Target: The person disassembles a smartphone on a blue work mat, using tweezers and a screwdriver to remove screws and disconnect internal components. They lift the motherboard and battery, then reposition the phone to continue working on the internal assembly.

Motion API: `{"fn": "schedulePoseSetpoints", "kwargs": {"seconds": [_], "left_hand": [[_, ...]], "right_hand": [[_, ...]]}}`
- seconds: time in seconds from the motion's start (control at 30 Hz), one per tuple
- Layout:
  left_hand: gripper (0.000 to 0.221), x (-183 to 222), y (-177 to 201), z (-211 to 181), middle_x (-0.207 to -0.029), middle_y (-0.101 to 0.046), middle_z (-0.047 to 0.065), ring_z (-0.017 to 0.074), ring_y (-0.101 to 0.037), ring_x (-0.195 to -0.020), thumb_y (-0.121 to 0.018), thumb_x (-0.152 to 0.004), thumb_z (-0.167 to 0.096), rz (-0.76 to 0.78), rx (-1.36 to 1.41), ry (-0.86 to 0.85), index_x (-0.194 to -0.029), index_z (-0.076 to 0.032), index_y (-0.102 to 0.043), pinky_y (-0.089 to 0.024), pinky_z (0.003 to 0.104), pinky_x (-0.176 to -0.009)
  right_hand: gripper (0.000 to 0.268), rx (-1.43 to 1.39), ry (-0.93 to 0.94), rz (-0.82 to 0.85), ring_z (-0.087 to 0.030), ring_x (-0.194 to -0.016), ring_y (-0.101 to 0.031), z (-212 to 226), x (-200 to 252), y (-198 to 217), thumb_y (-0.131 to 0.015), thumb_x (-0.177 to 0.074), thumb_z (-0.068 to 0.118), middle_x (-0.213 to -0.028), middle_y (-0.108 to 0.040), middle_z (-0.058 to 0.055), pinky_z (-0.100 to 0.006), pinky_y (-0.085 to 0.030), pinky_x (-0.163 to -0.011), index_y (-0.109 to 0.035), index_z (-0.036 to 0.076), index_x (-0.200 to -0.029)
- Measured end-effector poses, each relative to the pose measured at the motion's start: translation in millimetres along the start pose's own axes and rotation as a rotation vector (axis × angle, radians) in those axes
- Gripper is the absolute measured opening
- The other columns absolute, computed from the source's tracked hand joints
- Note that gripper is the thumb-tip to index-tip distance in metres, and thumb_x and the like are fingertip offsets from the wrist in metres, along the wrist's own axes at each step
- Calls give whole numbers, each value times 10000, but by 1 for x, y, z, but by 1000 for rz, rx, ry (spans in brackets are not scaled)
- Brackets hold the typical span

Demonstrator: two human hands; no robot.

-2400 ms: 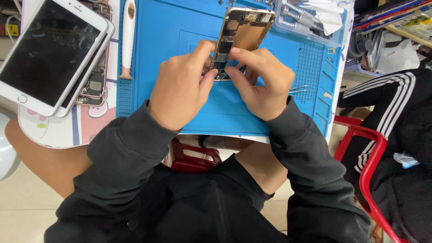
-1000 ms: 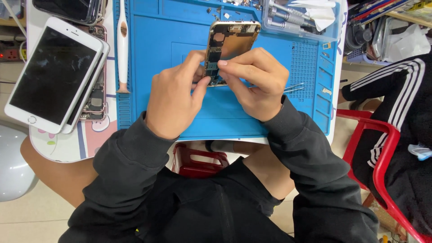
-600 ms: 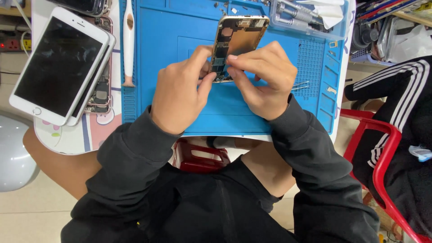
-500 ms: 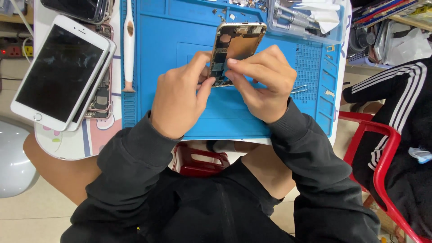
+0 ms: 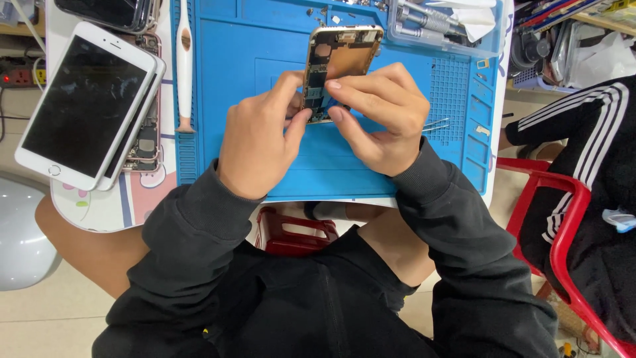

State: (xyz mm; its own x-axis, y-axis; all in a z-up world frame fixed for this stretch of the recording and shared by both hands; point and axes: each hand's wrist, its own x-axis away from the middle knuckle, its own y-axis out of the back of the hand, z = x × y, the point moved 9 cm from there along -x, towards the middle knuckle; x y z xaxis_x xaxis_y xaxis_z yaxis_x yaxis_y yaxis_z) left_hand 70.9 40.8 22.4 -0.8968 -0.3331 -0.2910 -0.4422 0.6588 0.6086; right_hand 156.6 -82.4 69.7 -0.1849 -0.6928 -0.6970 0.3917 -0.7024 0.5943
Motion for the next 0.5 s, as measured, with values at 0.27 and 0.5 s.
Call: {"fn": "schedulePoseSetpoints", "kwargs": {"seconds": [0.27,0.5], "left_hand": [[366,1,-1,0,-990,-795,50,279,-774,-824,-700,-1042,-67,-2,-8,-10,-1369,-126,-545,-566,443,-627],[380,0,2,-2,-955,-784,37,283,-759,-805,-693,-1033,-40,-8,17,-12,-1372,-132,-547,-547,438,-631]], "right_hand": [[275,-24,-19,-46,-238,-812,-613,-5,7,-2,-859,-1025,39,-963,-747,-77,-400,-458,-846,-710,101,-1249],[148,32,46,-6,-294,-867,-681,3,2,-1,-753,-1062,62,-1078,-785,-157,-408,-490,-832,-744,38,-1208]]}}
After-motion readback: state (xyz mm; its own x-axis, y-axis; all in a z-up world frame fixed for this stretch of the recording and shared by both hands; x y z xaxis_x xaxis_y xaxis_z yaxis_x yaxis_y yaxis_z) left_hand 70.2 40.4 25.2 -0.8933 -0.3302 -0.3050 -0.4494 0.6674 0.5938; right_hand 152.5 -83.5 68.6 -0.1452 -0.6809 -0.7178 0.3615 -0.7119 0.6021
